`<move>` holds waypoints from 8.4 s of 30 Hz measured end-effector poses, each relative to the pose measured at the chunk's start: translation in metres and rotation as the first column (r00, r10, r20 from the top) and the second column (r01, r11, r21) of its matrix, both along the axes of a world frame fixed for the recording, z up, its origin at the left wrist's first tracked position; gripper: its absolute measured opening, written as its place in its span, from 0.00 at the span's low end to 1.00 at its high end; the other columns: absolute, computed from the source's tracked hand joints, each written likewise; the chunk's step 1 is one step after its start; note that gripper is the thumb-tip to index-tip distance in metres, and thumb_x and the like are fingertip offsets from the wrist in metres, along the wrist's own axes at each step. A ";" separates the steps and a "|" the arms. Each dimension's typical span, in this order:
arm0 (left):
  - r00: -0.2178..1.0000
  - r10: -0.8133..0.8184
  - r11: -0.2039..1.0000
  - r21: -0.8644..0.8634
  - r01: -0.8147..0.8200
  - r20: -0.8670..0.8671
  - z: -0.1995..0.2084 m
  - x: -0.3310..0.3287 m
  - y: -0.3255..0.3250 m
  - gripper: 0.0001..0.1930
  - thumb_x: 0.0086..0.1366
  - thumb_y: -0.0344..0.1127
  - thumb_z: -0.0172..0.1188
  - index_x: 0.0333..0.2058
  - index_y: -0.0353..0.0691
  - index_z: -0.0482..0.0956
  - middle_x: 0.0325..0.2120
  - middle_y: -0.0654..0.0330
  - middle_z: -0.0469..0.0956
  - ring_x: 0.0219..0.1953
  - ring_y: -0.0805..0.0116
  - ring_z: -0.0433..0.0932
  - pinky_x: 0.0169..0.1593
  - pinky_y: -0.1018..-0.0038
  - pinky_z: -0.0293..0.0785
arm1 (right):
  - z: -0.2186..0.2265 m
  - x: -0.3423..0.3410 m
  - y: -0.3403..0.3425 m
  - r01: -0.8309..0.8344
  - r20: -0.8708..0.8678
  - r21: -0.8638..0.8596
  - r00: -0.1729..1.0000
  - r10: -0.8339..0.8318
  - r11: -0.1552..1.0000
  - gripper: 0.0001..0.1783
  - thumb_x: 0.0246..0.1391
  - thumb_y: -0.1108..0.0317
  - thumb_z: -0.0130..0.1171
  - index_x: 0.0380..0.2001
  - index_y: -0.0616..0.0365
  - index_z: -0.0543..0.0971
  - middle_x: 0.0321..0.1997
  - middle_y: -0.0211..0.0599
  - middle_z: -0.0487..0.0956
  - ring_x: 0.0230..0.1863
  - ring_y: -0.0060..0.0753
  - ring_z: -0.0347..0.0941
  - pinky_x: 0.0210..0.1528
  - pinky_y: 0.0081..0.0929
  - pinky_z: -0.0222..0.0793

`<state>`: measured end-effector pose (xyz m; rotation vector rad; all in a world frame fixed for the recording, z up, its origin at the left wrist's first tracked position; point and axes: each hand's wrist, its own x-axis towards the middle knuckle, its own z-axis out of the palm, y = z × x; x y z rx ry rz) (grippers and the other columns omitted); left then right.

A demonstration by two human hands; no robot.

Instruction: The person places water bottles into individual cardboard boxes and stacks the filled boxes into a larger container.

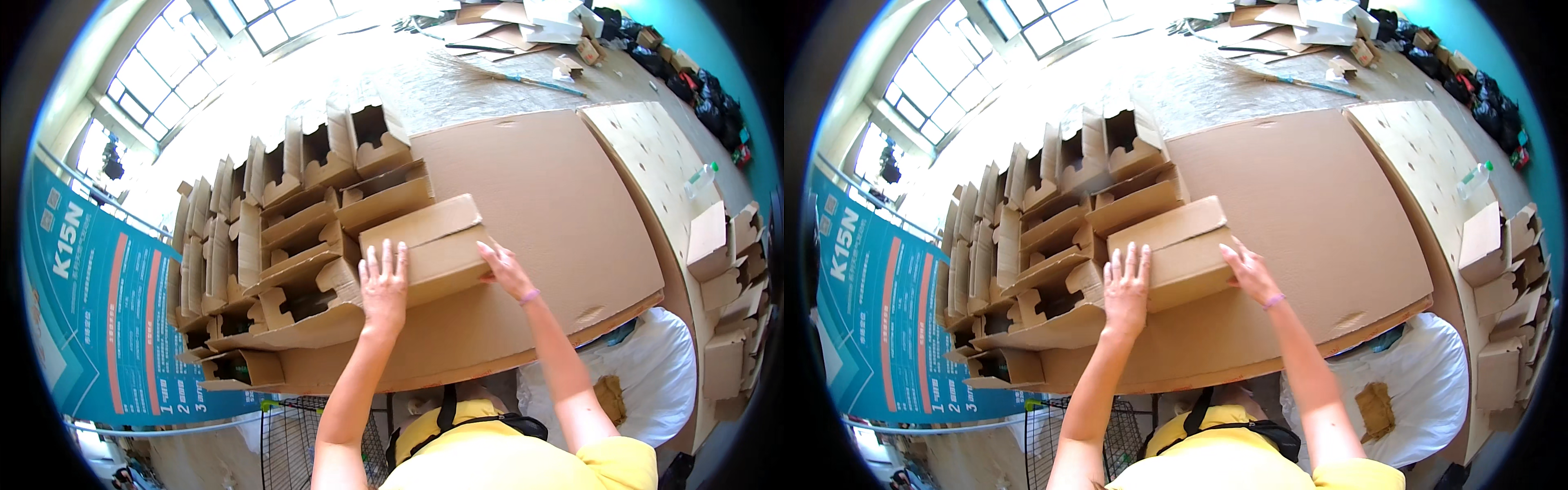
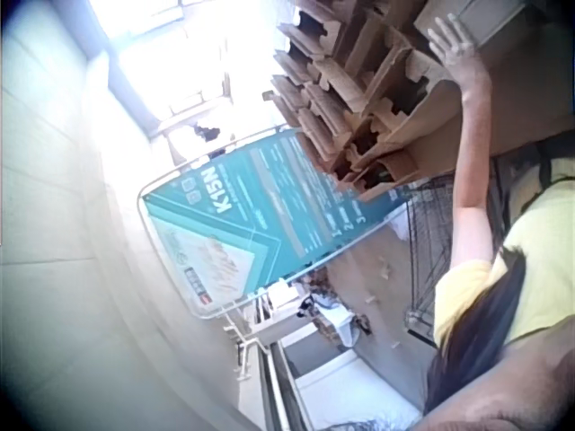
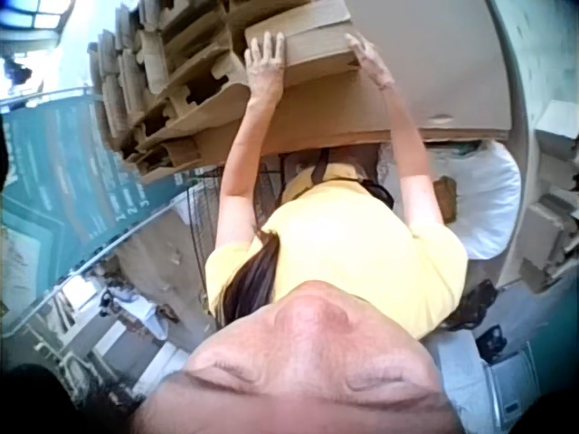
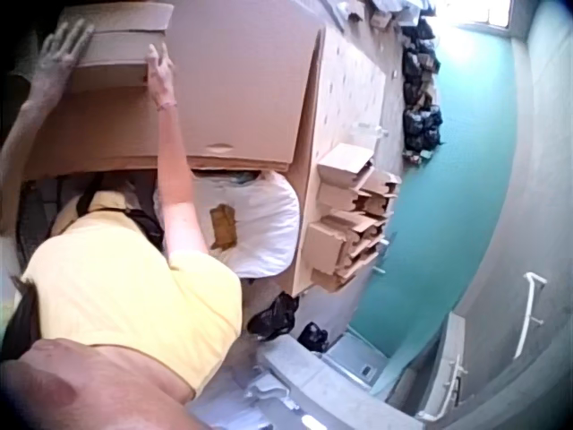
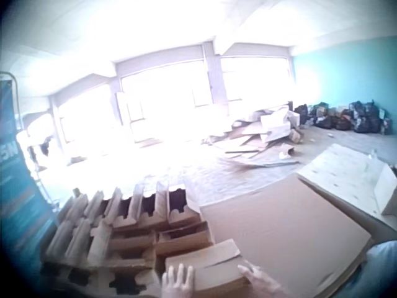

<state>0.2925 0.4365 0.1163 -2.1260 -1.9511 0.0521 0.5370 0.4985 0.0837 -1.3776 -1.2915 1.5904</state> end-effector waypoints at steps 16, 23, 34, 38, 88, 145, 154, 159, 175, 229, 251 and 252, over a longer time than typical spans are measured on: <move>0.971 0.205 0.954 -0.196 -0.226 -0.122 0.011 -0.021 0.040 0.64 0.40 0.31 0.77 0.70 0.45 0.39 0.69 0.51 0.50 0.68 0.47 0.54 0.68 0.57 0.53 | 0.034 0.377 0.067 0.496 0.519 0.633 0.298 -0.801 0.595 0.30 0.50 0.63 0.61 0.57 0.62 0.69 0.53 0.54 0.75 0.48 0.50 0.76 0.50 0.40 0.73; 0.976 0.210 0.955 -0.200 -0.217 -0.057 0.014 -0.018 0.040 0.64 0.37 0.29 0.77 0.69 0.42 0.42 0.68 0.50 0.50 0.67 0.43 0.53 0.67 0.59 0.55 | 0.017 0.620 0.003 0.552 0.631 0.664 -0.052 -0.774 0.504 0.44 0.49 0.63 0.63 0.68 0.54 0.54 0.69 0.42 0.61 0.63 0.47 0.64 0.61 0.39 0.66; 0.985 0.170 0.975 -0.145 -0.171 -0.017 0.011 -0.015 0.040 0.60 0.38 0.26 0.74 0.69 0.42 0.45 0.68 0.50 0.51 0.67 0.42 0.54 0.65 0.56 0.57 | -0.021 0.669 -0.020 0.516 0.737 0.662 -0.313 -0.600 0.544 0.12 0.46 0.64 0.62 0.32 0.60 0.80 0.39 0.56 0.80 0.44 0.58 0.76 0.45 0.49 0.74; 0.986 0.160 0.985 -0.060 -0.163 -0.050 -0.007 -0.022 0.042 0.55 0.42 0.23 0.70 0.69 0.44 0.46 0.68 0.52 0.52 0.66 0.43 0.55 0.63 0.54 0.61 | 0.000 0.630 -0.056 0.150 0.826 0.552 -0.235 -0.512 0.820 0.13 0.53 0.63 0.61 0.28 0.66 0.79 0.34 0.57 0.78 0.40 0.60 0.74 0.41 0.48 0.70; -0.923 -0.060 -0.611 -0.745 -0.266 0.379 -0.487 -0.182 -0.747 0.44 0.42 0.54 0.75 0.49 0.22 0.71 0.47 0.40 0.75 0.45 0.48 0.78 0.47 0.58 0.77 | 0.099 -0.107 -0.201 -0.914 0.999 -0.045 -0.053 -0.008 0.403 0.21 0.34 0.83 0.57 0.38 0.64 0.80 0.43 0.47 0.71 0.44 0.52 0.72 0.45 0.39 0.71; 0.832 0.026 0.860 -0.436 0.264 0.555 0.056 -0.043 -0.137 0.23 0.55 0.37 0.66 0.49 0.34 0.75 0.45 0.47 0.79 0.50 0.50 0.77 0.52 0.61 0.74 | 0.063 -0.062 -0.170 -0.665 0.642 0.715 0.747 0.175 0.215 0.10 0.43 0.69 0.62 0.32 0.58 0.80 0.47 0.41 0.72 0.46 0.39 0.72 0.41 0.28 0.75; 0.377 0.262 0.939 -0.144 -0.313 0.888 0.030 -0.053 -0.256 0.27 0.54 0.42 0.69 0.49 0.34 0.75 0.40 0.50 0.81 0.47 0.54 0.79 0.53 0.68 0.73 | 0.024 -0.070 -0.193 -0.342 0.251 0.728 0.939 0.233 0.594 0.24 0.48 0.70 0.64 0.52 0.55 0.75 0.47 0.45 0.78 0.53 0.49 0.72 0.60 0.41 0.65; 0.800 0.034 0.899 0.332 -0.287 0.599 0.044 -0.059 -0.216 0.42 0.47 0.35 0.73 0.61 0.38 0.62 0.54 0.47 0.72 0.59 0.50 0.68 0.63 0.60 0.61 | 0.020 -0.094 -0.186 -0.140 0.306 0.759 0.939 -0.158 0.635 0.37 0.48 0.70 0.64 0.63 0.56 0.65 0.57 0.48 0.73 0.56 0.54 0.69 0.61 0.39 0.62; 0.815 -0.145 0.943 -0.171 0.285 0.561 0.008 -0.068 -0.192 0.52 0.47 0.35 0.73 0.68 0.56 0.51 0.64 0.39 0.50 0.56 0.34 0.65 0.56 0.54 0.71 | 0.012 -0.041 -0.161 -0.307 0.524 0.142 0.830 0.192 0.941 0.46 0.56 0.34 0.45 0.66 0.60 0.59 0.51 0.62 0.76 0.55 0.58 0.71 0.57 0.42 0.65; 0.847 0.010 0.985 -0.153 0.084 0.532 -0.011 0.177 0.109 0.47 0.54 0.36 0.68 0.68 0.46 0.48 0.68 0.36 0.40 0.48 0.38 0.75 0.50 0.55 0.76 | 0.090 0.455 -0.247 0.326 0.577 0.729 0.181 -0.796 0.603 0.21 0.63 0.59 0.54 0.44 0.71 0.78 0.42 0.57 0.79 0.44 0.52 0.73 0.50 0.41 0.65; -0.089 0.744 0.191 -0.338 -0.922 0.663 -0.200 -0.220 -0.555 0.11 0.57 0.32 0.60 0.37 0.34 0.81 0.33 0.45 0.81 0.38 0.47 0.80 0.41 0.60 0.76 | 0.111 -0.106 -0.172 -0.910 0.910 0.293 0.360 0.207 0.295 0.07 0.41 0.73 0.64 0.23 0.67 0.79 0.31 0.43 0.76 0.39 0.48 0.69 0.40 0.38 0.68; -0.054 0.830 0.188 -0.370 -0.910 0.554 -0.235 -0.224 -0.580 0.13 0.55 0.34 0.62 0.38 0.35 0.82 0.33 0.46 0.81 0.38 0.49 0.80 0.41 0.61 0.76 | 0.107 -0.111 -0.169 -0.919 0.922 0.264 0.329 0.203 0.292 0.07 0.41 0.73 0.64 0.23 0.67 0.79 0.31 0.43 0.76 0.39 0.48 0.69 0.41 0.38 0.68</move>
